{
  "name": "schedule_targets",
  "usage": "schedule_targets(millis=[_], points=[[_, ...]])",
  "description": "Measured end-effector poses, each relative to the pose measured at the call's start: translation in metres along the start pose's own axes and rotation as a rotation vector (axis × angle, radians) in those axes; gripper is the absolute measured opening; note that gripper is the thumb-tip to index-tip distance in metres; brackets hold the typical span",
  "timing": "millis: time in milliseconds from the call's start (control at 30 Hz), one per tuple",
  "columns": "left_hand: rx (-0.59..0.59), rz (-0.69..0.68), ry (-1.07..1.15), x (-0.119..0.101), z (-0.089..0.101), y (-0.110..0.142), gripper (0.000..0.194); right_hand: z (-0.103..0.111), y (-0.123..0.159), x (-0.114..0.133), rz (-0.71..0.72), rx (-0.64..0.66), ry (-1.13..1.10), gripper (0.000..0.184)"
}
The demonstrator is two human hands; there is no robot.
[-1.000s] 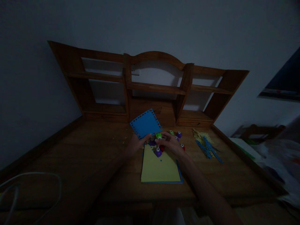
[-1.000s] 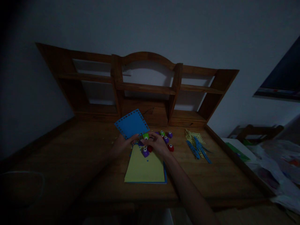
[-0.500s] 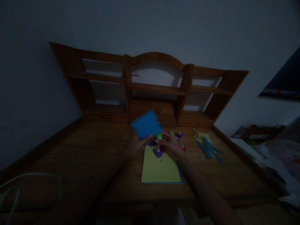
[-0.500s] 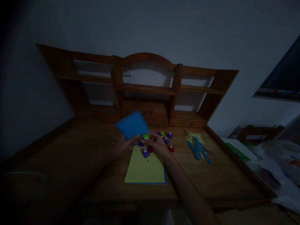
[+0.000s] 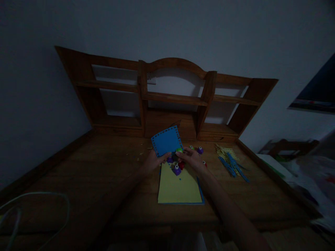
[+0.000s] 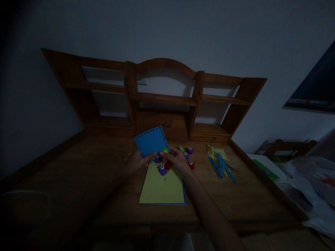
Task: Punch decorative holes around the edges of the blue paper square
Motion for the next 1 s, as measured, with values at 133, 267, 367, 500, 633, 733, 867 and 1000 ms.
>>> schedule_targets(millis=[133, 267, 367, 500, 633, 733, 867, 1000], points=[[0.033, 0.010, -0.006, 0.003, -0.001, 0.000, 0.030, 0.003, -0.002, -0.007, -0.053, -0.012, -0.059, 0.038], [0.045, 0.019, 0.001, 0.004, -0.002, 0.001, 0.031, 0.003, -0.003, -0.011, -0.089, -0.008, -0.138, 0.036], [0.038, 0.015, 0.009, 0.005, -0.001, 0.001, 0.030, 0.004, -0.003, -0.012, -0.106, -0.004, -0.178, 0.034], [0.050, 0.018, 0.028, 0.005, -0.002, 0.001, 0.030, 0.004, -0.003, -0.011, -0.108, -0.006, -0.196, 0.032], [0.063, 0.008, 0.014, 0.005, -0.003, 0.001, 0.030, 0.003, -0.003, -0.011, -0.112, -0.003, -0.194, 0.033], [0.078, 0.028, 0.006, 0.006, -0.004, 0.001, 0.031, 0.003, -0.003, -0.010, -0.112, 0.000, -0.185, 0.034], [0.085, 0.047, 0.029, 0.005, -0.005, 0.002, 0.030, 0.003, -0.002, -0.010, -0.097, 0.004, -0.190, 0.031], [0.099, 0.044, 0.035, 0.006, -0.005, 0.002, 0.030, 0.004, -0.003, -0.014, -0.120, -0.011, -0.201, 0.032]])
Point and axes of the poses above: each hand's wrist, its own y-axis away from the middle knuckle, its own z-axis out of the back of the hand, x = y × z, the point moved 6 cm from there along -y, towards the middle knuckle
